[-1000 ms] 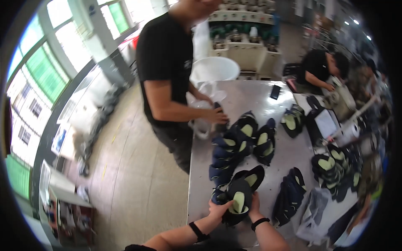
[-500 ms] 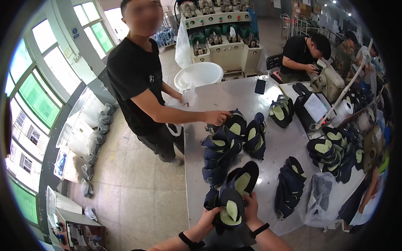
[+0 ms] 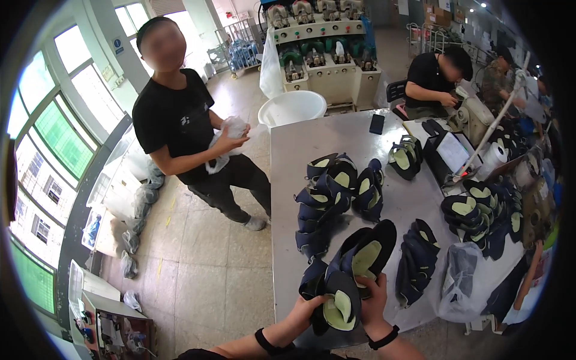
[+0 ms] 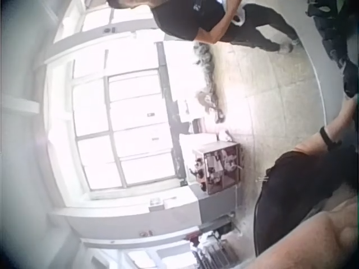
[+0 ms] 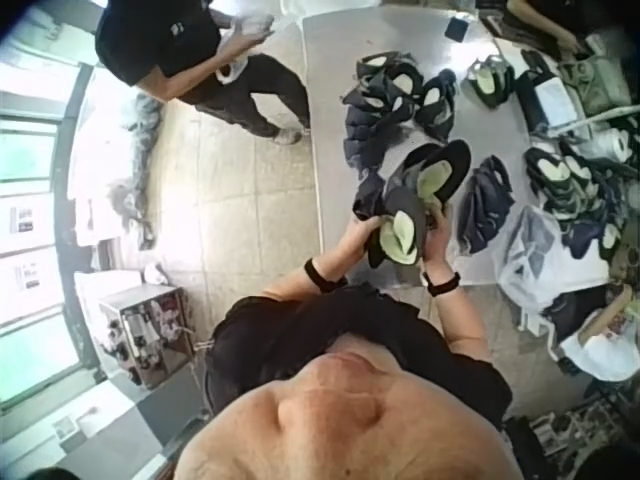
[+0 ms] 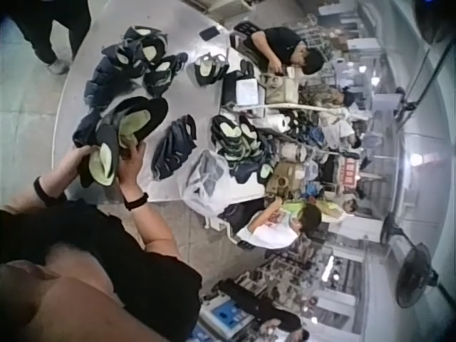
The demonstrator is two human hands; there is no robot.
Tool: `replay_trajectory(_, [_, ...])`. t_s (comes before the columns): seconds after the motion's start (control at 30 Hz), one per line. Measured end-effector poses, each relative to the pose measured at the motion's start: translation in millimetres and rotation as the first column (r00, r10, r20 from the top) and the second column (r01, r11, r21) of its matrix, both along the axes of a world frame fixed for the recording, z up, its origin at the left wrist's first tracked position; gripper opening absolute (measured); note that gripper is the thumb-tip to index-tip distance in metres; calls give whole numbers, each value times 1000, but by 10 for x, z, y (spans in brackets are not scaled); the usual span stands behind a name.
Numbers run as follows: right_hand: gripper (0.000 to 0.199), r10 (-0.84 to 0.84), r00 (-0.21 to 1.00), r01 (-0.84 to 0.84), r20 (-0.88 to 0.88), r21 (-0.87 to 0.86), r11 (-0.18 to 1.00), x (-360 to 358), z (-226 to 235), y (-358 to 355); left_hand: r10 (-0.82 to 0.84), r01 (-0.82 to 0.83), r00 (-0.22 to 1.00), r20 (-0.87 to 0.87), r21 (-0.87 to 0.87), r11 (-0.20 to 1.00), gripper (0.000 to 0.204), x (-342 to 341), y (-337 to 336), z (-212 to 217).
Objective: Operating a machine to shape or process shoes in a manufacturing facility.
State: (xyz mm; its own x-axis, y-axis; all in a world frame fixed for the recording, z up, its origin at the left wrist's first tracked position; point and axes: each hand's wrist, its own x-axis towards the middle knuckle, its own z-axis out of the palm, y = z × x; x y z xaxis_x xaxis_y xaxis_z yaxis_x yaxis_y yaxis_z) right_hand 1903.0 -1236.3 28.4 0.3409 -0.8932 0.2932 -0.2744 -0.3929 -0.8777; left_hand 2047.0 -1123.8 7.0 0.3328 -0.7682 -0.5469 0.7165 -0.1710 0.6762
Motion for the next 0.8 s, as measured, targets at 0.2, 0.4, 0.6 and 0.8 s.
replay_trajectory(0.2, [37, -228, 974, 225, -14, -102, 969, -930, 254, 510, -248, 254, 963, 105, -50, 966, 38, -636, 121, 246])
replay_trajectory(0.4, [38, -524, 852, 522, 7, -93, 848, -2356, 457, 1627, -471, 479, 878, 85, -127, 869, 51, -1959, 531, 273])
replay_trajectory(0.6, [37, -843, 537, 834, 16, -155, 529, -4076, 573, 3396, -854, 858, 512, 89, -87, 505, 44, -3734, 1514, 622])
replay_trajectory(0.8, [36, -1000, 23, 985, -3, -172, 23, -5409, 599, 5690, -996, 997, -3, 90, -76, -9, 44, -5772, 2996, 802])
